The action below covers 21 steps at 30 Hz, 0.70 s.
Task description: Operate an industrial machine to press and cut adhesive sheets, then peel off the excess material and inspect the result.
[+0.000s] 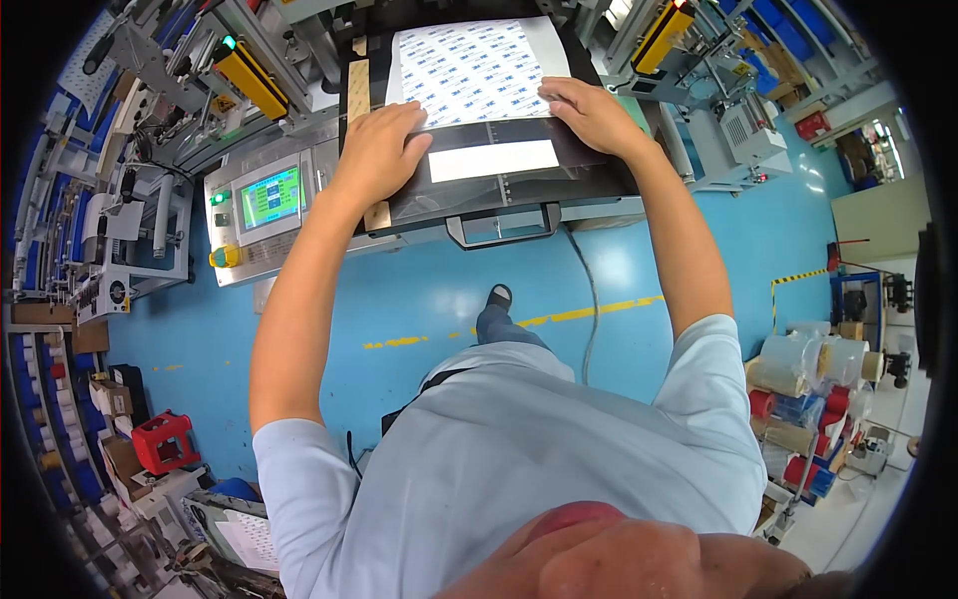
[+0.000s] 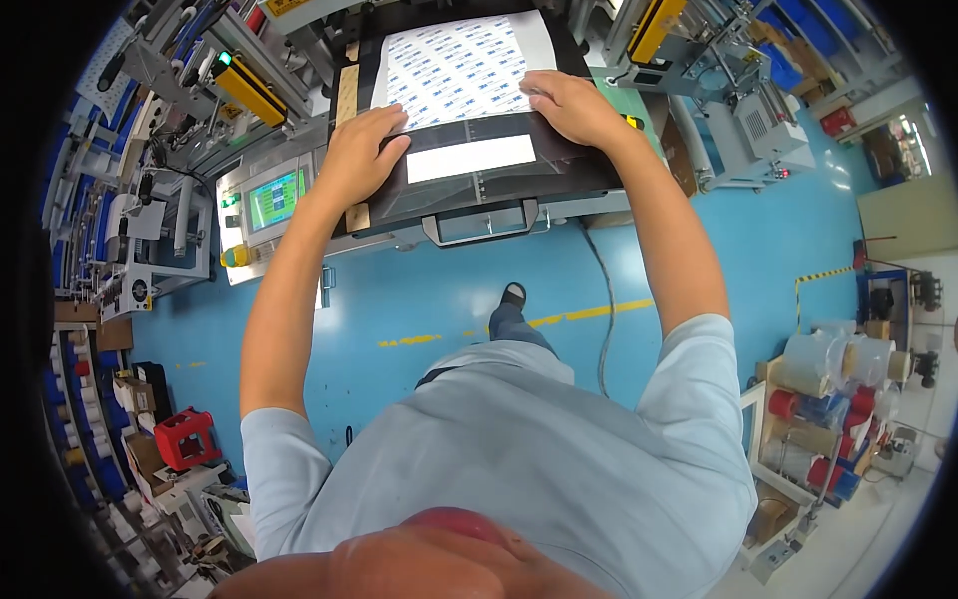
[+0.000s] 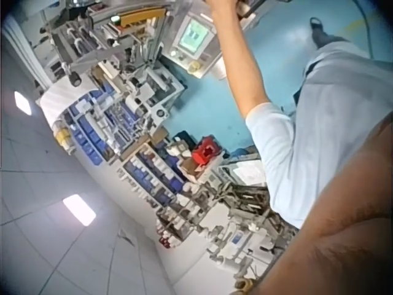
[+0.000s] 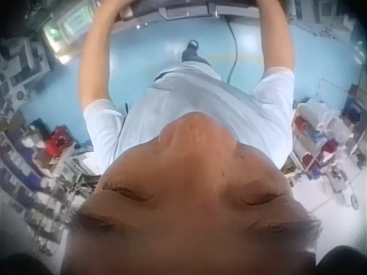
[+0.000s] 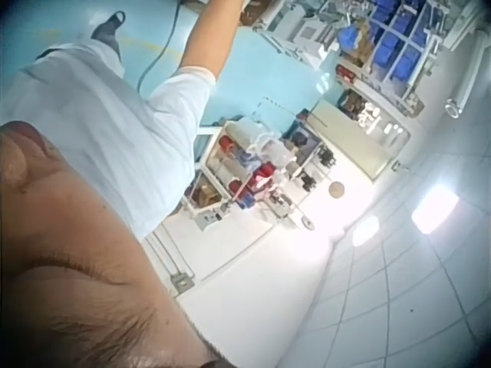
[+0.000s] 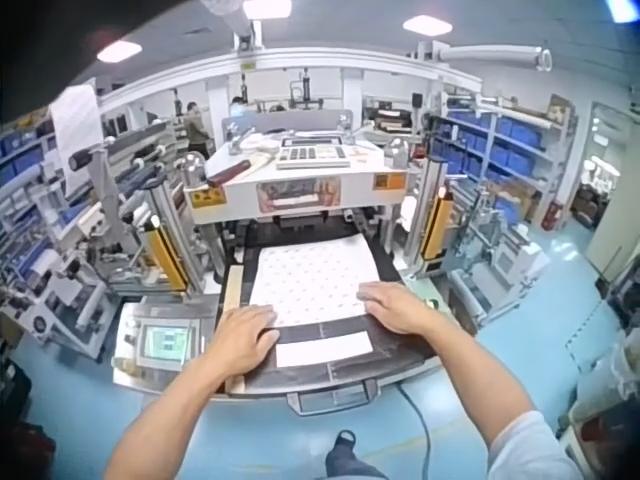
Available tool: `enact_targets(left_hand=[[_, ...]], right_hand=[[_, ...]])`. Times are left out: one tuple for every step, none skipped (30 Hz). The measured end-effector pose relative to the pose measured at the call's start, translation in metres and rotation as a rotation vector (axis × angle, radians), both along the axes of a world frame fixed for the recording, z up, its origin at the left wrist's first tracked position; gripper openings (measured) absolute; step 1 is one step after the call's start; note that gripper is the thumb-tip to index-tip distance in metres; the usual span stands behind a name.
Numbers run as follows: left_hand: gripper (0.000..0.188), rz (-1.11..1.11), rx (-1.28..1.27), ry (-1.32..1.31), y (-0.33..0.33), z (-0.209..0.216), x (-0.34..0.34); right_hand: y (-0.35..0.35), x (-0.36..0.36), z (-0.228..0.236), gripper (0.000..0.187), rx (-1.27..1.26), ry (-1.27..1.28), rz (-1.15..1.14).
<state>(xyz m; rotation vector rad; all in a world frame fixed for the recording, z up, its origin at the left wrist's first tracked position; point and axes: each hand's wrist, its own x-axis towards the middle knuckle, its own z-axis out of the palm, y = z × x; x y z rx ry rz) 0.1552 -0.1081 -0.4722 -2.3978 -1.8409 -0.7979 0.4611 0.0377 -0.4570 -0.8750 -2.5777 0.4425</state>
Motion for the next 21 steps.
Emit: enact_targets(left_hand=[[0.033, 0.007, -0.002, -0.013, -0.002, 0.001, 0.001], [0.032, 0.016, 0.028, -0.003, -0.006, 0.0, 0.003], [0.032, 0.019, 0.023, -0.005, -0.011, 0.0, 0.006], [0.032, 0.024, 0.034, -0.014, -0.018, 0.001, 0.01], [0.032, 0.029, 0.046, -0.023, -0.022, 0.002, 0.012], [0.031, 0.026, 0.065, -0.027, -0.024, 0.002, 0.011], [0.031, 0.034, 0.062, -0.029, -0.026, 0.003, 0.012], [0.031, 0.037, 0.062, -0.029, -0.028, 0.003, 0.013], [0.03, 0.041, 0.064, -0.028, -0.029, 0.004, 0.014], [0.03, 0.04, 0.064, -0.034, -0.031, 0.003, 0.012], [0.03, 0.039, 0.065, -0.039, -0.032, 0.001, 0.011], [0.029, 0.037, 0.068, -0.039, -0.032, 0.002, 0.011], [0.029, 0.034, 0.074, -0.039, -0.032, 0.003, 0.012], [0.029, 0.031, 0.08, -0.038, -0.033, 0.004, 0.012], [0.027, 0.032, 0.117, -0.055, -0.034, 0.002, 0.013], [0.027, 0.034, 0.122, -0.051, -0.034, 0.002, 0.013], [0.026, 0.029, 0.124, -0.049, -0.035, 0.003, 0.013], [0.025, 0.022, 0.127, -0.047, -0.035, 0.003, 0.013], [0.024, 0.023, 0.129, -0.054, -0.035, 0.004, 0.015], [0.024, 0.02, 0.137, -0.053, -0.036, 0.005, 0.016], [0.024, 0.026, 0.112, -0.054, -0.038, 0.006, 0.016]], right_hand=[[-0.002, 0.001, 0.0, 0.033, -0.005, -0.002, 0.001], [-0.009, 0.003, 0.001, 0.032, 0.02, -0.009, -0.004], [-0.013, 0.004, 0.0, 0.032, 0.046, -0.015, -0.008], [-0.016, 0.007, -0.002, 0.032, 0.066, -0.03, 0.008], [-0.02, 0.009, -0.003, 0.032, 0.061, -0.032, 0.015], [-0.023, 0.011, -0.001, 0.032, 0.075, -0.033, 0.011], [-0.026, 0.013, 0.001, 0.031, 0.092, -0.033, 0.008], [-0.027, 0.014, 0.0, 0.031, 0.079, -0.022, 0.026], [-0.027, 0.016, 0.0, 0.031, 0.077, -0.021, 0.034], [-0.027, 0.016, -0.001, 0.031, 0.068, -0.016, 0.049], [-0.027, 0.015, -0.001, 0.03, 0.059, -0.01, 0.064], [-0.027, 0.015, -0.001, 0.03, 0.06, -0.002, 0.074], [-0.027, 0.016, -0.001, 0.03, 0.063, -0.01, 0.068], [-0.027, 0.016, 0.0, 0.031, 0.067, -0.016, 0.061], [-0.028, 0.016, 0.001, 0.031, 0.072, -0.023, 0.055], [-0.03, 0.017, 0.001, 0.031, 0.064, -0.025, 0.057], [-0.03, 0.018, 0.0, 0.031, 0.07, -0.021, 0.059], [-0.03, 0.018, 0.0, 0.031, 0.065, -0.025, 0.052], [-0.03, 0.019, 0.001, 0.031, 0.06, -0.031, 0.041], [-0.031, 0.019, 0.003, 0.031, 0.047, -0.034, 0.037], [-0.031, 0.019, 0.001, 0.031, 0.047, -0.029, 0.043]])
